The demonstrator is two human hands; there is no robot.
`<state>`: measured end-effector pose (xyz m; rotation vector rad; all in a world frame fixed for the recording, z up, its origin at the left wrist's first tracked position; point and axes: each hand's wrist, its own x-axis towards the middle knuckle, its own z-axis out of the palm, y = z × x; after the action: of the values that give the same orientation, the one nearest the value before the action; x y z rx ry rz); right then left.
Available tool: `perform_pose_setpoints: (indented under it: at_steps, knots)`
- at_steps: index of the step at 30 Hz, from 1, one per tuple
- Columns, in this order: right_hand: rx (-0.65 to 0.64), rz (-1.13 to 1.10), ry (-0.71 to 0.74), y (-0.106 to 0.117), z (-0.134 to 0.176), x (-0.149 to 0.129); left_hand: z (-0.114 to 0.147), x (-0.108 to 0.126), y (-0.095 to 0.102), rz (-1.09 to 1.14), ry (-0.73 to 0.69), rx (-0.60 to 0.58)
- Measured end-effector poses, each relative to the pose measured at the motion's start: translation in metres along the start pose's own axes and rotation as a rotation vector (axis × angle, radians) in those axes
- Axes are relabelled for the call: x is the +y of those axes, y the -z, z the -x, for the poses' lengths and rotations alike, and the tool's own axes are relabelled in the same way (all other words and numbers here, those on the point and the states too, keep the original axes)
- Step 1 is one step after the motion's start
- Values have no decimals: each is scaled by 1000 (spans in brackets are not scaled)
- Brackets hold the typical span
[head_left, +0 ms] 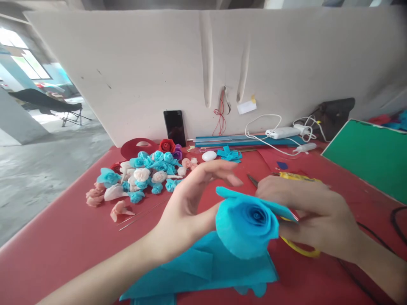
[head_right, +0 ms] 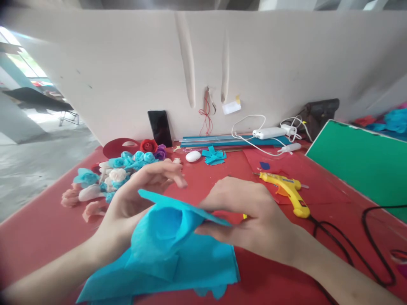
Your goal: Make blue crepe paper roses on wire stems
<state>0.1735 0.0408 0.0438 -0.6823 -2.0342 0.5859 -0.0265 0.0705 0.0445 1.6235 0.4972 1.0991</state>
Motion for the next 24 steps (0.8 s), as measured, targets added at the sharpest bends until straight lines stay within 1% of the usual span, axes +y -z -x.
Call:
perform_pose_setpoints:
  at_steps: [3,6,9,12,14,16,19,24]
  knots:
    - [-4,10,73,-2,-1,2,1,1,0,-30,-41,-16]
    - [-2,33,96,-4,-1,2,3,1,-1,-40,-42,-25]
    - [-17,37,88,-4,2,0,4,1,-2,-23,-47,-44]
    - [-53,16,49,-4,4,-2,4,2,-2,-1,-77,-59]
    - [-41,10,56,-4,5,-1,3,2,-1,8,-96,-63]
    - [-15,7,76,-5,6,0,2,2,-1,18,-106,-55]
    - [-12,-1,74,-5,5,2,3,3,-2,28,-100,-36]
    - [-6,-19,82,-4,3,0,4,3,-1,14,-74,34]
